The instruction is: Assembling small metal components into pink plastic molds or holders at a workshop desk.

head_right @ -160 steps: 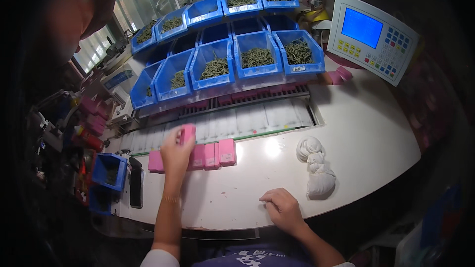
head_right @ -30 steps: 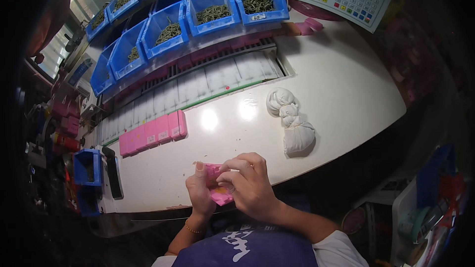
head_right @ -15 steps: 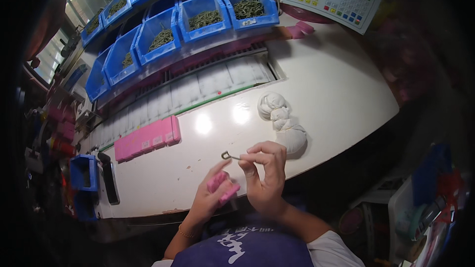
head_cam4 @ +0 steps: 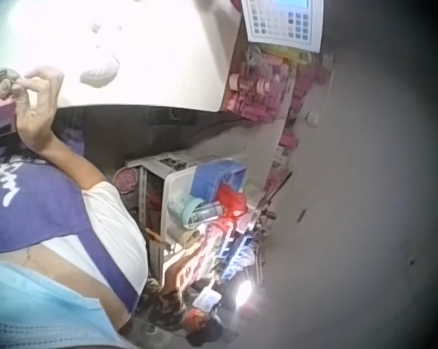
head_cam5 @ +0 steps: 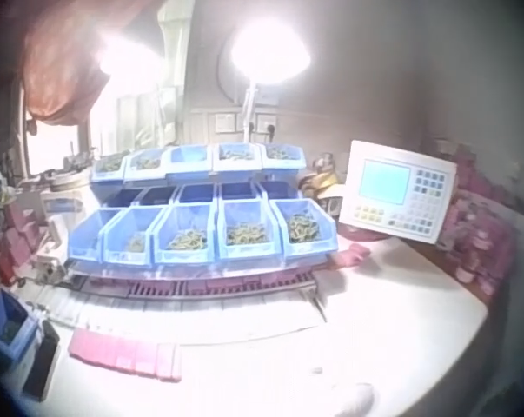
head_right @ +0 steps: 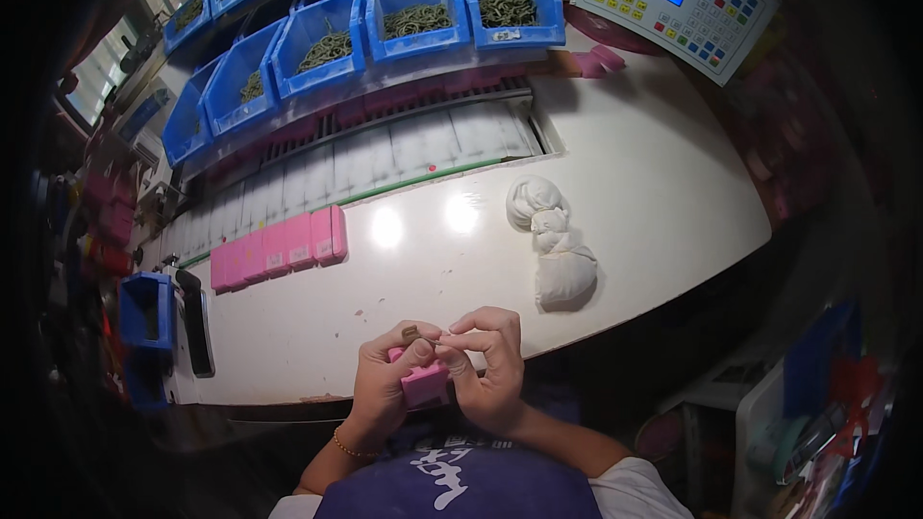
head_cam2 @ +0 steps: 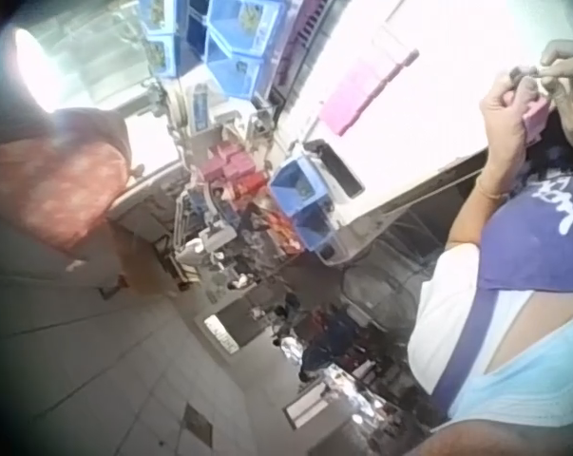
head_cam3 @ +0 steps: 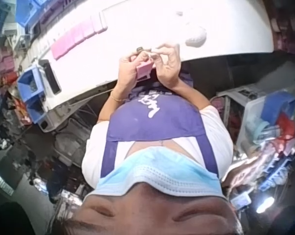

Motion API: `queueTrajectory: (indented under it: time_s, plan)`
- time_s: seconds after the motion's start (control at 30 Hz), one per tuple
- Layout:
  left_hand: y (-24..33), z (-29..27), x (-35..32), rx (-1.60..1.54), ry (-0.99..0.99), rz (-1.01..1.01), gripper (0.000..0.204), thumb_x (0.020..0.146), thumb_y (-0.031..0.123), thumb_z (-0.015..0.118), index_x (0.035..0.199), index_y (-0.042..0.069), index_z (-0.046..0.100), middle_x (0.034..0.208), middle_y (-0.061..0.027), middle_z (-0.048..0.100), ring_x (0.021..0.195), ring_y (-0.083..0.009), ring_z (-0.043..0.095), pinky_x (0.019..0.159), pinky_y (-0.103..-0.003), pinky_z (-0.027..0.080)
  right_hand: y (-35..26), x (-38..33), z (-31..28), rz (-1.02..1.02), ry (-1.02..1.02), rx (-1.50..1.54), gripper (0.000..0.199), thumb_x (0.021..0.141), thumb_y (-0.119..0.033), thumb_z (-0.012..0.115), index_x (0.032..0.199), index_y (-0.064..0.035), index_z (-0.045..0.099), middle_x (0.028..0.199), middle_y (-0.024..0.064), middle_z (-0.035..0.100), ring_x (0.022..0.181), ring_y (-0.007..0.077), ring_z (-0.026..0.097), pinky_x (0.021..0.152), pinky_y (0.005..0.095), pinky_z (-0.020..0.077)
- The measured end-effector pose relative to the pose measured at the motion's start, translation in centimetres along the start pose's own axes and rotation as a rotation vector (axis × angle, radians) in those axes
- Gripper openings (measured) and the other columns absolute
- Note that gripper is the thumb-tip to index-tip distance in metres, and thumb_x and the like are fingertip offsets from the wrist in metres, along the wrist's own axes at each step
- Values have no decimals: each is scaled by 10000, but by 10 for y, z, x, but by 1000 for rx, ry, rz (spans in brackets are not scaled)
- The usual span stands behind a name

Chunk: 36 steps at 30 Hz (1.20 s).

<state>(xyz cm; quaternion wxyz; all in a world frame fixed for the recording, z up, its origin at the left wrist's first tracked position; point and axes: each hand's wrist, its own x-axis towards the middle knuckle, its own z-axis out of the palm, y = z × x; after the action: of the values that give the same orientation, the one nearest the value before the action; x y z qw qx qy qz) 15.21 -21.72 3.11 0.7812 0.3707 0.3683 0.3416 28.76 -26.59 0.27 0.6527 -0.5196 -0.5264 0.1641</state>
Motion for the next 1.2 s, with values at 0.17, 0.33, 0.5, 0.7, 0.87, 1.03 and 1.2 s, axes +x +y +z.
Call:
queueTrajectory:
  time_s: [0.17, 0.33, 0.5, 0.7, 0.87, 1.03, 1.2]
  plan:
    - [0, -10, -2, -6, 59, 35, 165, 944, 120, 681, 1027, -20, 710, 930, -52, 688, 838, -101, 620, 793, -242, 507, 0, 15, -6, -178, -159, -195, 156, 849, -95, 742, 961, -58, 640, 1002, 92, 615, 930, 250, 549, 815, 354, 462]
    - [-1, -12, -4, 66, 90, 123, 139, 933, 101, 690, 972, -28, 725, 928, -56, 687, 837, -100, 618, 780, -243, 500, -3, 24, -12, -391, -215, -440, 228, 765, -87, 784, 951, -79, 653, 973, 55, 646, 906, 262, 575, 793, 386, 478]
    - [0, -10, -5, 130, 129, 146, 153, 930, 110, 673, 924, -39, 704, 890, -64, 673, 785, -106, 601, 729, -248, 488, -5, 30, -13, -519, -275, -517, 251, 760, -93, 772, 958, -43, 626, 927, 63, 643, 879, 245, 599, 742, 404, 504]
    - [-3, -15, -6, 169, 64, 158, 93, 903, 67, 716, 937, -17, 738, 910, -62, 680, 811, -101, 613, 745, -236, 489, 1, 28, -13, -481, -381, -407, 143, 798, -48, 692, 892, -11, 592, 819, 99, 598, 739, 280, 596, 660, 399, 507]
    - [-3, -12, -8, 158, 41, 175, 92, 905, 71, 714, 929, -16, 735, 883, -52, 672, 787, -95, 601, 721, -234, 481, 3, 24, -16, -416, -416, -334, 103, 810, -30, 666, 854, -14, 575, 765, 104, 576, 654, 275, 574, 579, 390, 483]
    - [1, -12, -9, 133, 47, 88, 116, 917, 98, 706, 930, -14, 731, 842, -42, 654, 760, -90, 584, 702, -235, 473, 11, 16, -18, -349, -386, -151, 68, 856, -35, 639, 821, -21, 582, 693, 90, 542, 578, 269, 545, 517, 388, 457]
    - [2, -15, -9, 48, 34, -11, 181, 921, 122, 672, 883, -55, 666, 862, -78, 642, 728, -145, 621, 671, -269, 500, 19, -27, -28, -251, -484, -234, 104, 863, -84, 676, 796, -47, 605, 621, 78, 516, 509, 255, 543, 482, 385, 443]
